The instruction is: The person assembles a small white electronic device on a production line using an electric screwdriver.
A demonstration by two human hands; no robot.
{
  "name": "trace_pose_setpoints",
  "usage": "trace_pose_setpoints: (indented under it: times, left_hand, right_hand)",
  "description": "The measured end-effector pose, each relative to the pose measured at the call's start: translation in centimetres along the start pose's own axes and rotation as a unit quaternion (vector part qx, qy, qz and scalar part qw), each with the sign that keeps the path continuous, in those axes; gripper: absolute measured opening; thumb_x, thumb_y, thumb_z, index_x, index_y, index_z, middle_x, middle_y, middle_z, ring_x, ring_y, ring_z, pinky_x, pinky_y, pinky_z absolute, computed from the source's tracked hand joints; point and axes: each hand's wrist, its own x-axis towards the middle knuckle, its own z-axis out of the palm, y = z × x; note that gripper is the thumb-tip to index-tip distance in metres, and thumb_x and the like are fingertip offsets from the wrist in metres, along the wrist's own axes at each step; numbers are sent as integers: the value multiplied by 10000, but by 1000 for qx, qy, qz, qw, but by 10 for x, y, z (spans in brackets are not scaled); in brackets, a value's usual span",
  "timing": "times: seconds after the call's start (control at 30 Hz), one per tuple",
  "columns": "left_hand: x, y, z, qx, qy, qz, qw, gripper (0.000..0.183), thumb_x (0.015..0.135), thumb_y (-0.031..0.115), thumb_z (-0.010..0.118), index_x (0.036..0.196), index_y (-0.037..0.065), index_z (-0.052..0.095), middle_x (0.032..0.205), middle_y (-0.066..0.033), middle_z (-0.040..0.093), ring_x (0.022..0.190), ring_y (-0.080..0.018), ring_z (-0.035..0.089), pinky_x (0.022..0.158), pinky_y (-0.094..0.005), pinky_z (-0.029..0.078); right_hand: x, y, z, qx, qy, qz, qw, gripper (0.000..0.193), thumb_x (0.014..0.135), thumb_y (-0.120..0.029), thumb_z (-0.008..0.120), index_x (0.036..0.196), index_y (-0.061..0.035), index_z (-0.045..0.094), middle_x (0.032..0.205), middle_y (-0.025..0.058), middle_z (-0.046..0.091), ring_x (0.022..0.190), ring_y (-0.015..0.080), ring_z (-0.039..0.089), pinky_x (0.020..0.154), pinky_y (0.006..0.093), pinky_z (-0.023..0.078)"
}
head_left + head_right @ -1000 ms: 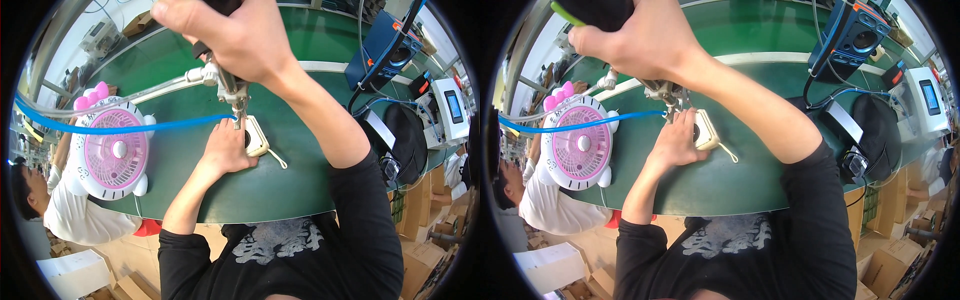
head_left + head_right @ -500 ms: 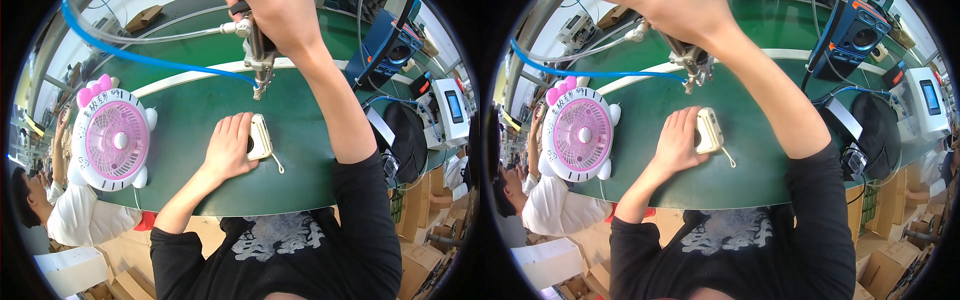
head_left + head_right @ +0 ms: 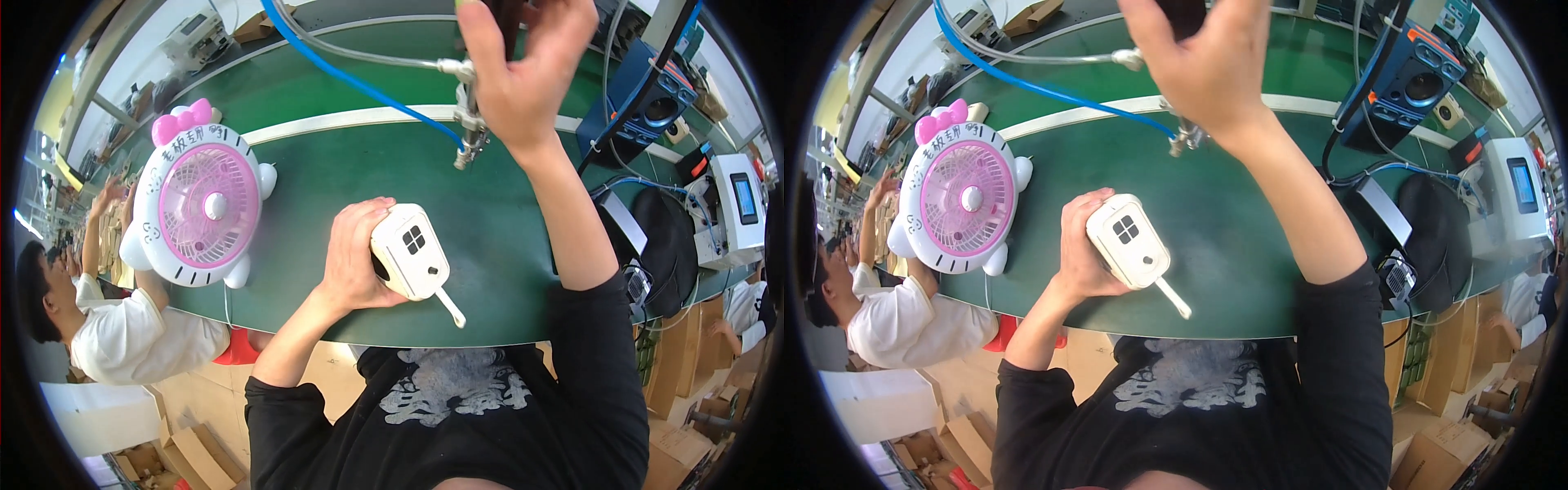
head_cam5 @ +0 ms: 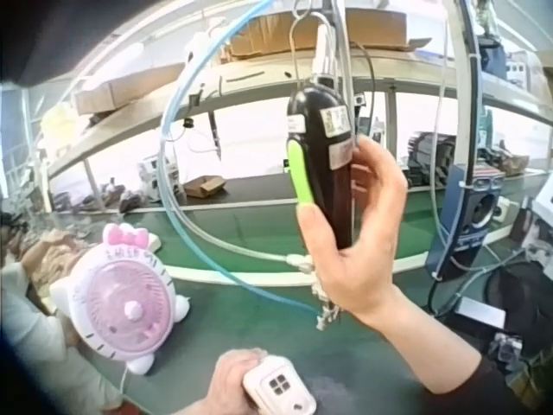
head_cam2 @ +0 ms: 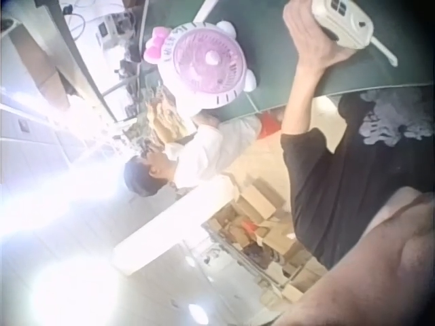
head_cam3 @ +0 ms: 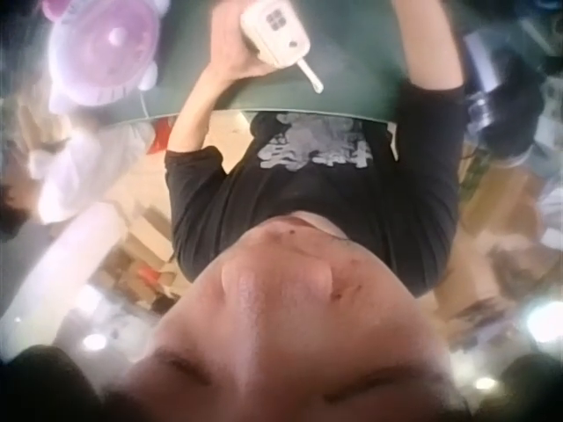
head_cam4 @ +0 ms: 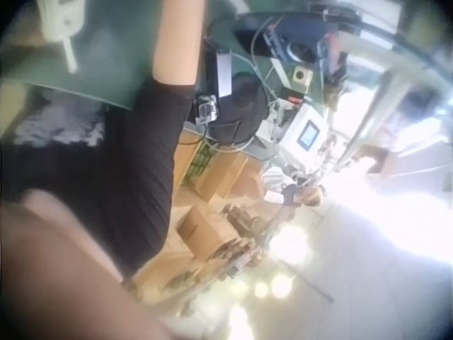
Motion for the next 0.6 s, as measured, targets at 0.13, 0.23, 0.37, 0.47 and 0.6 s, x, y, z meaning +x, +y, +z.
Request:
trace_pose_setpoints:
  times: [0.13, 0.23, 0.37, 0.47, 0.6]
  left_hand:
    - [-18, -4, 1, -117, 10, -33, 993, 1239, 485, 355, 963, 1430, -4, 246, 1323, -223, 426, 1226, -371, 491, 1020, -481, 423]
    - [-35, 3, 3, -247, 38, -92, 964, 1242, 473, 325, 958, 1435, -3, 243, 1333, -224, 426, 1230, -352, 496, 1013, -461, 432]
    - [-45, 22, 6, -396, 97, -98, 908, 1286, 463, 305, 968, 1452, -3, 206, 1349, -222, 422, 1213, -328, 513, 1010, -430, 445]
    - [-53, 26, 8, -379, 138, -55, 913, 1318, 480, 354, 978, 1462, -7, 177, 1351, -240, 420, 1239, -355, 492, 1014, -436, 448]
    - [-55, 46, 18, -281, 214, -34, 935, 1253, 518, 428, 961, 1430, -10, 222, 1330, -261, 437, 1240, -383, 486, 1025, -450, 436]
  right_hand:
    - [1, 9, -23, -241, 62, -230, 941, 289, 962, -244, 649, 1120, -37, 526, 1219, 174, 556, 964, 256, 619, 825, 381, 526]
    - [-23, -17, -29, -107, 6, -340, 934, 235, 839, -119, 689, 1073, -101, 675, 1109, 92, 656, 1027, 230, 615, 836, 343, 518]
    - [-60, -70, -59, 129, -262, -255, 922, 242, 856, -189, 707, 1036, -32, 670, 1094, 124, 672, 1008, 262, 658, 841, 391, 560]
    - [-84, -105, -67, 181, -410, 14, 894, 558, 926, -422, 653, 1234, 31, 545, 1219, 239, 605, 1060, 355, 636, 886, 445, 532]
    - [-120, -127, -70, 255, -511, 185, 800, 1285, 616, -494, 903, 1533, 19, 164, 1555, 310, 210, 1418, 484, 299, 1153, 506, 309]
